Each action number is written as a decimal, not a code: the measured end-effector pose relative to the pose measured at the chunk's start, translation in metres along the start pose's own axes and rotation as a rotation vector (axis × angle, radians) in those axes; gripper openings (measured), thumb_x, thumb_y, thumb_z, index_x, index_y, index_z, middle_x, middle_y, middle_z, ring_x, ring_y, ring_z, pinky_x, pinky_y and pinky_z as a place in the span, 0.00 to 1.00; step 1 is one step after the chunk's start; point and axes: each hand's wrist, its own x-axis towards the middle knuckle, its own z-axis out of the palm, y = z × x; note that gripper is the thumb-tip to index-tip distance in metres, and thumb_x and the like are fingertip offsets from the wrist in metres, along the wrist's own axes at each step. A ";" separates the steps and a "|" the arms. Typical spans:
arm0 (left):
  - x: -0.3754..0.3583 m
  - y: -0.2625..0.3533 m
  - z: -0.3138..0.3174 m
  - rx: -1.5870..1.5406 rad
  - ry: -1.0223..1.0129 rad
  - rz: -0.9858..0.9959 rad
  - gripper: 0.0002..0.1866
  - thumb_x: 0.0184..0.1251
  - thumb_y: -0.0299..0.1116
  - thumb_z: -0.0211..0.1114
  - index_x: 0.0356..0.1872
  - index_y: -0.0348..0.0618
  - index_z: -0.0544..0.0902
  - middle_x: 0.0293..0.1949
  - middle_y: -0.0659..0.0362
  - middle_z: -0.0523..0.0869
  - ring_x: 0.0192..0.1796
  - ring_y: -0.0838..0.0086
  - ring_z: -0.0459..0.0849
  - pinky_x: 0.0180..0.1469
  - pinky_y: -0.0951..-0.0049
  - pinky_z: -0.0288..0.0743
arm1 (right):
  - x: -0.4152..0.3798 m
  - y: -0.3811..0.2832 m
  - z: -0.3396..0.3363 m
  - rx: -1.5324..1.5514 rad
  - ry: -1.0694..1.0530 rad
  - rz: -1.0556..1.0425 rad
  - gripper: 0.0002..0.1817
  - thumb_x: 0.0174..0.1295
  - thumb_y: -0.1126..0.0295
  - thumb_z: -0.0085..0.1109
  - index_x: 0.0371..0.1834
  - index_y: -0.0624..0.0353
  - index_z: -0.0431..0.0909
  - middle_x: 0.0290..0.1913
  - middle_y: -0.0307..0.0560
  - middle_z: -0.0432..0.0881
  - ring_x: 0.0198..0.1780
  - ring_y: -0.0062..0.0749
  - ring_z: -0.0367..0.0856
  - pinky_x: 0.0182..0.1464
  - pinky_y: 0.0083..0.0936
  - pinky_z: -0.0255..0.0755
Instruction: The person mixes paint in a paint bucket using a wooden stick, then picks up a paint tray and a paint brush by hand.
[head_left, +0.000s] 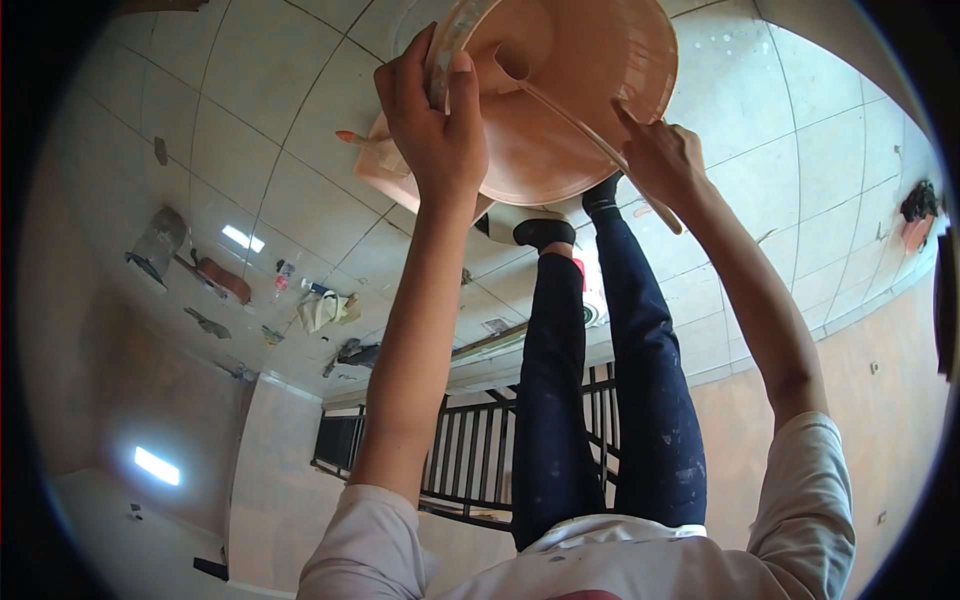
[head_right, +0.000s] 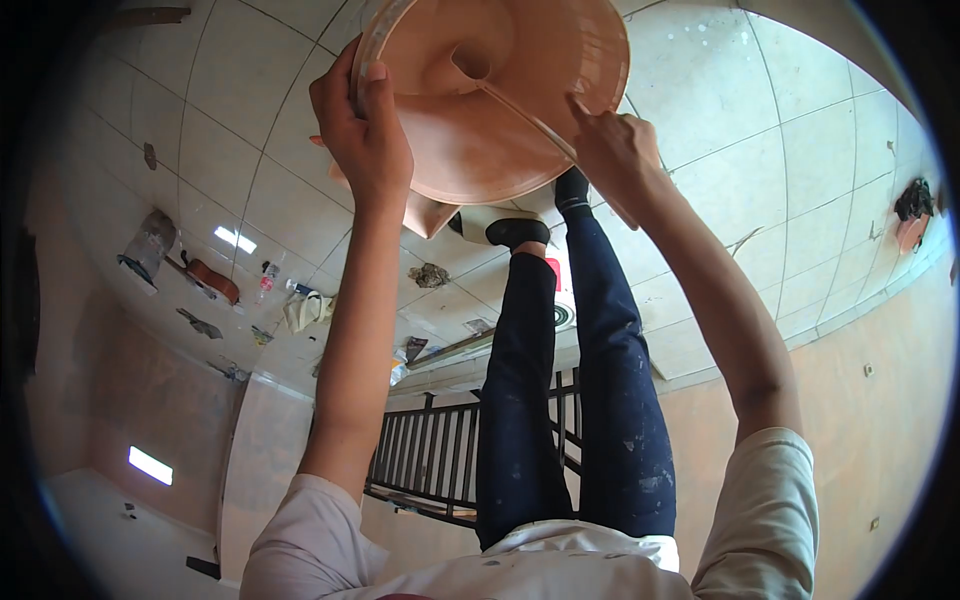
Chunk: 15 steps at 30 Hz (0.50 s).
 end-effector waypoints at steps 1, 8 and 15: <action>0.001 -0.002 0.002 0.002 0.005 0.018 0.26 0.75 0.47 0.63 0.64 0.41 0.79 0.48 0.54 0.73 0.46 0.68 0.76 0.50 0.67 0.71 | -0.006 0.011 0.005 -0.040 0.046 -0.024 0.31 0.66 0.65 0.54 0.76 0.42 0.69 0.30 0.53 0.88 0.31 0.43 0.89 0.37 0.39 0.82; 0.003 0.007 0.007 0.028 -0.003 0.071 0.24 0.76 0.48 0.62 0.63 0.42 0.81 0.50 0.54 0.76 0.47 0.68 0.77 0.52 0.68 0.71 | 0.002 0.036 -0.024 0.081 0.169 -0.193 0.28 0.67 0.68 0.55 0.72 0.41 0.75 0.28 0.52 0.88 0.30 0.43 0.89 0.40 0.41 0.83; 0.005 0.012 0.013 0.017 -0.014 0.132 0.26 0.78 0.46 0.60 0.64 0.34 0.77 0.54 0.47 0.77 0.56 0.58 0.78 0.60 0.61 0.72 | 0.020 0.060 -0.027 0.064 0.120 -0.115 0.29 0.66 0.68 0.56 0.73 0.43 0.72 0.31 0.57 0.87 0.33 0.47 0.89 0.43 0.43 0.84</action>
